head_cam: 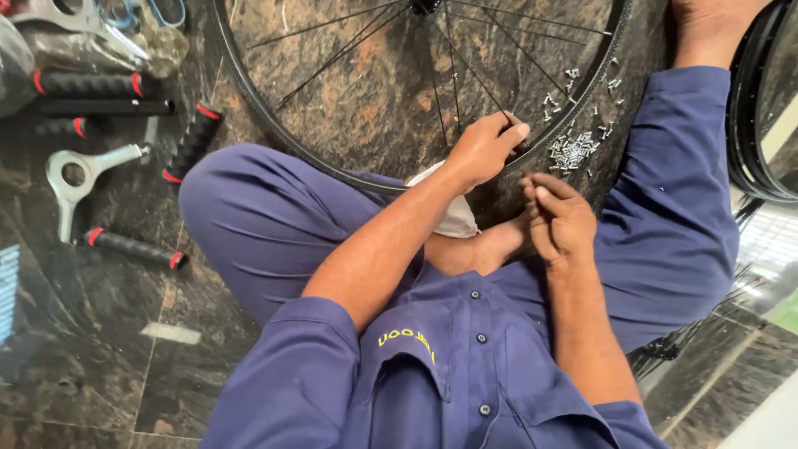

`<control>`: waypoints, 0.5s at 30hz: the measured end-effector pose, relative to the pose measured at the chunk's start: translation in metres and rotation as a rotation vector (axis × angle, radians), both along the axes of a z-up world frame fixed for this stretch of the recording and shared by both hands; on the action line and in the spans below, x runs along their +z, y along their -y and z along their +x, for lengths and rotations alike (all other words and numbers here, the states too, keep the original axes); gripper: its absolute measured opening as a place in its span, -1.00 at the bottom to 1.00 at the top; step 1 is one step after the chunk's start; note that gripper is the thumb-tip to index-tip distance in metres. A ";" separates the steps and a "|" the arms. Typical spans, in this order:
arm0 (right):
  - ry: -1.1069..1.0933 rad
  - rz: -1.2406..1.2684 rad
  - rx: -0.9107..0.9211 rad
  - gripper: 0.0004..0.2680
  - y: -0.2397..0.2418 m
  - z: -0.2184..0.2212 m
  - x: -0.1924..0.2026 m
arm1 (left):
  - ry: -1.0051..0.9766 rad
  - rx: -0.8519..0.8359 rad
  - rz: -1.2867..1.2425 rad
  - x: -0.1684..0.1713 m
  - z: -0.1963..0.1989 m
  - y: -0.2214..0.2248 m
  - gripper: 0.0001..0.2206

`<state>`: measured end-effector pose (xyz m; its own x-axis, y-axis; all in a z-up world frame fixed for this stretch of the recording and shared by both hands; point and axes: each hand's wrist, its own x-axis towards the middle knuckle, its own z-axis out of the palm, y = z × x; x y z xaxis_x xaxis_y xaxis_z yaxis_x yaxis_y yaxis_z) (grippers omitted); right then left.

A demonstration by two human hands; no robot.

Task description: The person sits on the floor while inserting spokes into a bicycle wheel rim and threading nipples onto the ends of the spokes by hand.

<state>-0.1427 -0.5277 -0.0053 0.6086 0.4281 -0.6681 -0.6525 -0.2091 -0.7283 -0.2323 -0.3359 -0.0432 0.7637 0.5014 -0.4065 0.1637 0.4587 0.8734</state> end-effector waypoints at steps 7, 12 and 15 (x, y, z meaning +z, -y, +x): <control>0.212 -0.028 0.040 -0.88 -0.017 -0.006 0.002 | -0.058 -0.011 0.106 0.004 -0.003 0.001 -0.70; 0.312 0.010 0.057 -0.91 -0.021 -0.008 -0.007 | -0.107 -0.027 0.152 0.005 -0.002 0.000 -0.71; 0.291 0.041 0.073 -0.86 -0.024 -0.006 -0.003 | -0.145 -0.044 0.159 0.006 0.000 -0.001 -0.71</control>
